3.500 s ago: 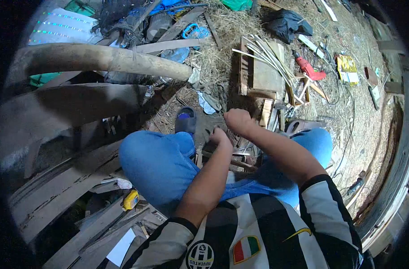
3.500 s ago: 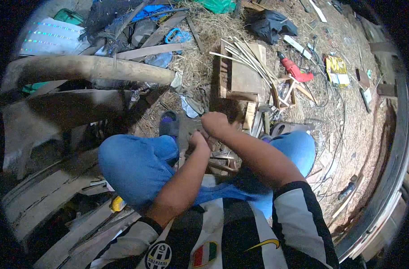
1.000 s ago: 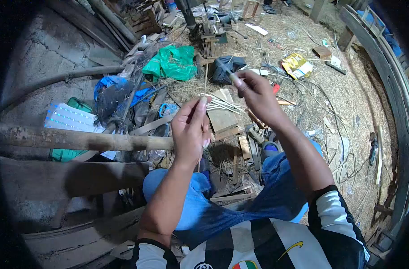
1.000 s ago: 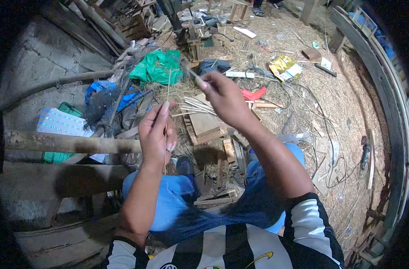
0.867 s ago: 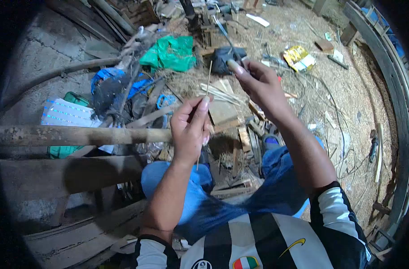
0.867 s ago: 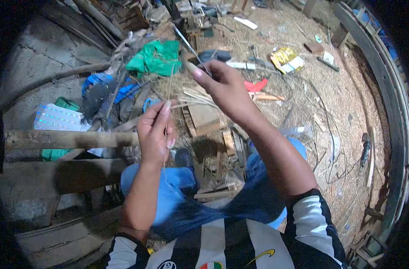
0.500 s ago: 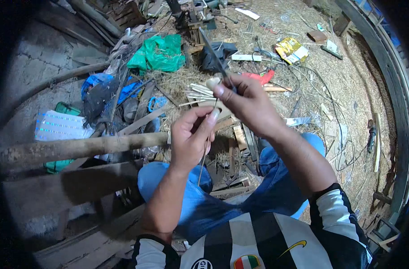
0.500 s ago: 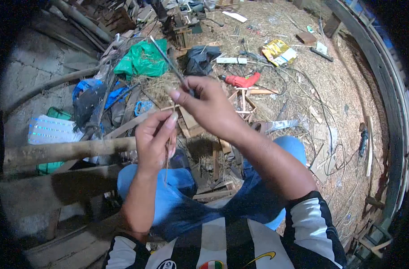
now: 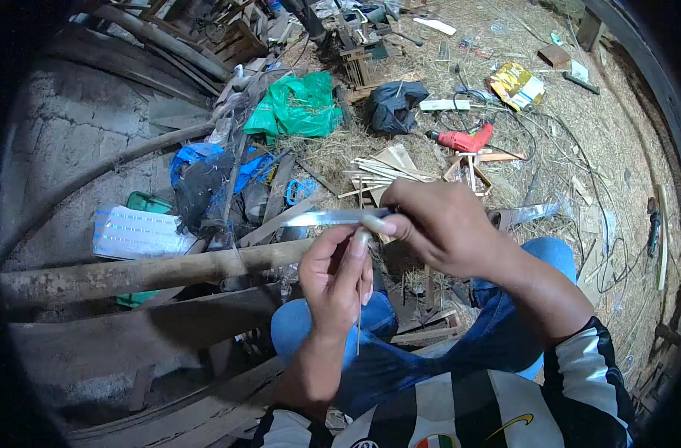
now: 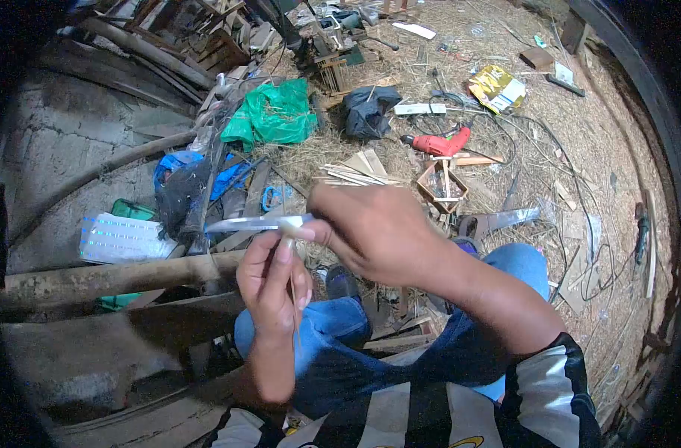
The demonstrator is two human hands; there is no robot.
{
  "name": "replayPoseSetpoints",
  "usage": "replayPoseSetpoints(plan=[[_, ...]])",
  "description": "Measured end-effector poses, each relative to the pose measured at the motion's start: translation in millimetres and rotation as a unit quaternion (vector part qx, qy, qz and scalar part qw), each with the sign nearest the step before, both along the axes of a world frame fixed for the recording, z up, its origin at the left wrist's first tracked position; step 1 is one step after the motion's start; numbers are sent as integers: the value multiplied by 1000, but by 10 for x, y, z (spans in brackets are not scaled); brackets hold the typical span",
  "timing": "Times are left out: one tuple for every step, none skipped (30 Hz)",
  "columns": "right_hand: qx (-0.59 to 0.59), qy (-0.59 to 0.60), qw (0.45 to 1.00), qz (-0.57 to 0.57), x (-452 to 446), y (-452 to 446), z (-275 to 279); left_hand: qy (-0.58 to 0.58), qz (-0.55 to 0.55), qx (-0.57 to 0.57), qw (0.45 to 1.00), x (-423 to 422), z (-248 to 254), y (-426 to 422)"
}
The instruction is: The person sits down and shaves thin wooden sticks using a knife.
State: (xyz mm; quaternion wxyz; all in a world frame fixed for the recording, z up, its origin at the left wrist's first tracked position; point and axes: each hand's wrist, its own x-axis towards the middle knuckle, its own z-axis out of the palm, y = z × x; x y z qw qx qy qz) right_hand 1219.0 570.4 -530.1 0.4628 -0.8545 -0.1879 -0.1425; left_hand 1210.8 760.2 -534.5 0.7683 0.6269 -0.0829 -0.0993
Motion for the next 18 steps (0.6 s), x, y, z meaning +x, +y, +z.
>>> replayPoseSetpoints(plan=[[-1, -2, 1000, -2, -9, 3, 5, -2, -2, -1, 1000, 5, -12, 20], [-32, -1, 999, -3, -23, 12, 9, -5, -6, 1, 1000, -3, -20, 47], [-63, 0, 998, -4, -32, 20, 12, -9, -9, 3, 1000, -9, -23, 65], [-58, -10, 998, -2, -29, 37, -7, -3, 0, 1, 1000, -18, -16, 59], [-58, -12, 998, -2, -23, 43, -10, -5, 0, 0, 1000, -20, -14, 48], [-60, -19, 998, 2, -15, 44, -8, -7, 15, 4, 1000, -19, -11, 32], [-62, -26, 998, 5, -8, 44, -6, -10, 30, 9, 999, -15, -6, 23], [-63, -29, 998, 3, 3, 44, -14, -13, 29, 8, 999, -7, -22, 32], [-71, -51, 996, 3, 11, 43, -30, -11, 31, 6, 999, -1, -58, 50], [-79, -72, 994, 3, 16, 39, -41, -9, 32, 4, 999, 0, -78, 63], [-79, -75, 994, 0, 20, 34, -42, -12, 30, 4, 999, -3, -79, 72], [-94, -77, 993, 1, 23, 28, -43, -10, 35, 14, 999, -9, -80, 79], [-110, -77, 991, 3, 22, 21, -47, -8, 41, 24, 999, -9, -81, 78], [-111, -76, 991, 1, 28, 5, -54, -8, 39, 23, 999, -6, -71, 58], [-115, -66, 991, -19, 38, -10, -62, -9, 54, 22, 998, -7, -50, 34], [-120, -57, 990, -38, 45, -18, -66, -10, 70, 20, 997, -6, -39, 21], [-120, -57, 990, -38, 46, -18, -63, -10, 70, 20, 997, 1, -40, 30], [-123, -62, 990, -27, 42, -13, -55, -7, 59, 6, 998, 9, -45, 50]])
